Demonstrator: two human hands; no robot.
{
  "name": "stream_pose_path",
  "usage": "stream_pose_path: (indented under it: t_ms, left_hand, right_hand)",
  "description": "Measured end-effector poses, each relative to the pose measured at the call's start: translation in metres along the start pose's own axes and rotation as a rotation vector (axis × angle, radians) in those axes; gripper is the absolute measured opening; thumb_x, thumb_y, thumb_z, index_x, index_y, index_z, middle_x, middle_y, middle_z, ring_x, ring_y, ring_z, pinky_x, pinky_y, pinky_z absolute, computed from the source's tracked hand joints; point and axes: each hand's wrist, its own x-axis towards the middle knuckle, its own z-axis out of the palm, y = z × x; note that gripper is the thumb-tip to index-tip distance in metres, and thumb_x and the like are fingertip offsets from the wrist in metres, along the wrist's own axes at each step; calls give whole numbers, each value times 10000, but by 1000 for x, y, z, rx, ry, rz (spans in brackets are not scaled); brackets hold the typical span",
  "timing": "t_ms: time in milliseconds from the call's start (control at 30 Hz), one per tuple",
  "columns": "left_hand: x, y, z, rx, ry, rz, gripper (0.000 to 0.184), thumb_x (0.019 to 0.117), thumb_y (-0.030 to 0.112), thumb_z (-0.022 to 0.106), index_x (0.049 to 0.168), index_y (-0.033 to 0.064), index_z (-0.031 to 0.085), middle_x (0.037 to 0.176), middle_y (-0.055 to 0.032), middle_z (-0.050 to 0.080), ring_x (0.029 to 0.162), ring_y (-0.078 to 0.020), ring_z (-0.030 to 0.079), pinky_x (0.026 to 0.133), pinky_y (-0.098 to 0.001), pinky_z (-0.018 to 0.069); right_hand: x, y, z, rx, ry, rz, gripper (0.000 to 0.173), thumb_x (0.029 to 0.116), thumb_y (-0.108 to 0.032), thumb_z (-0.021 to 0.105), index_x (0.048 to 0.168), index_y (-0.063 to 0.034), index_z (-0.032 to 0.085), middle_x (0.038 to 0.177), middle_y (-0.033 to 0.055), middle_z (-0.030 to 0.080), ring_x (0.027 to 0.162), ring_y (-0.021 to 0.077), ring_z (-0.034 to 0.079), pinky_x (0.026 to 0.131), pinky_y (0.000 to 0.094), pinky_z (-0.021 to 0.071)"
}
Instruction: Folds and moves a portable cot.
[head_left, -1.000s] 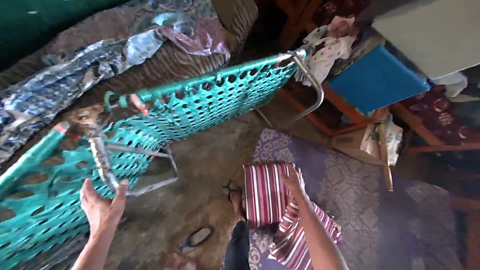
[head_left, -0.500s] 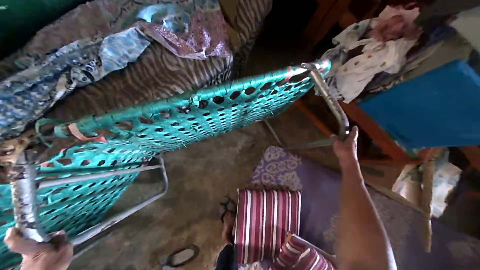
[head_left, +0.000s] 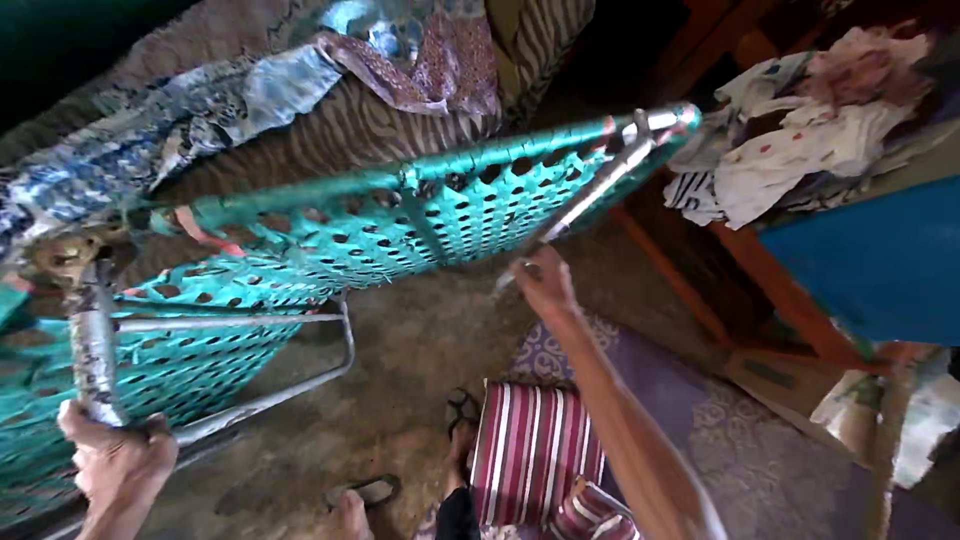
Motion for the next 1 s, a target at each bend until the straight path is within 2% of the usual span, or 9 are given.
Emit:
stream_pose_path:
  t_ms: [67, 167, 267, 400, 467, 600, 667, 833, 1000]
  left_hand:
    - [-13, 5, -1, 47, 14, 9, 826, 990, 128, 584, 1640, 54, 79, 1570, -366, 313, 1375, -611, 384, 1040, -759, 339]
    - [-29, 10, -2, 2, 9, 40, 824, 982, 76, 588, 1633, 24, 86, 1574, -378, 292, 1380, -620, 369, 1053, -761, 318]
    - [-29, 8, -2, -41, -7, 52, 832, 955, 25, 588, 1627, 4, 98, 1581, -369, 290, 1379, -600, 391, 1051, -755, 323]
    - [-30, 5, -5, -29, -7, 60, 809, 956, 17, 597, 1616, -19, 131, 1535, -393, 349, 1307, -632, 450, 1019, -760, 345]
    - [-27, 4, -3, -41, 18, 89, 799, 945, 6, 582, 1606, -43, 136, 1520, -413, 347, 1300, -647, 442, 1013, -767, 342]
    - [-23, 0, -4, 1, 46, 141, 776, 945, 34, 587, 1592, -70, 171, 1503, -437, 345, 1343, -652, 389, 1082, -744, 289]
    - [-13, -3, -10, 34, 24, 148, 792, 955, 86, 605, 1602, -50, 169, 1550, -418, 291, 1410, -638, 294, 1138, -725, 203]
    - [6, -5, -25, 137, -12, 140, 780, 967, 133, 642, 1596, -33, 211, 1590, -372, 271, 1470, -615, 193, 1142, -770, 88]
    - [-2, 0, -26, 128, -42, 110, 748, 972, 78, 615, 1593, -39, 214, 1572, -378, 303, 1460, -616, 224, 1140, -781, 74]
  right_hand:
    - [17, -38, 35, -195, -142, -191, 615, 1043, -135, 576, 1584, -9, 313, 1531, 232, 471, 1352, 356, 537, 1096, 490, 456]
    - [28, -64, 41, -549, -51, -376, 646, 923, -7, 650, 1532, -21, 435, 1525, 268, 450, 1374, 455, 471, 1097, 589, 407]
    - [30, -62, 8, -726, 159, -358, 735, 869, 14, 691, 1546, -43, 408, 1519, 321, 422, 1363, 521, 450, 1072, 647, 393]
    - [61, -60, -32, -964, 167, -249, 943, 839, 130, 650, 1639, -105, 209, 1639, 353, 161, 1509, 566, 158, 1164, 754, 125]
    - [84, -61, -41, -1100, 118, -228, 1000, 809, 169, 676, 1642, -107, 199, 1653, 344, 122, 1515, 574, 115, 1155, 775, 88]
    - [125, -69, -52, -1160, 19, -228, 1167, 725, 41, 850, 1651, -120, 157, 1650, 334, 157, 1504, 583, 142, 1120, 821, 77]
    - [134, -76, -56, -1131, -1, -216, 1211, 699, 43, 879, 1647, -86, 136, 1574, 372, 297, 1460, 604, 238, 1085, 835, 160]
    - [127, -67, -59, -1180, 7, -275, 643, 805, 105, 762, 1393, 71, 503, 1381, 381, 507, 1333, 611, 415, 1021, 824, 261]
    - [101, -40, -67, -1211, -14, -244, 590, 820, 36, 789, 1354, 68, 541, 1348, 381, 528, 1281, 599, 469, 1006, 774, 335]
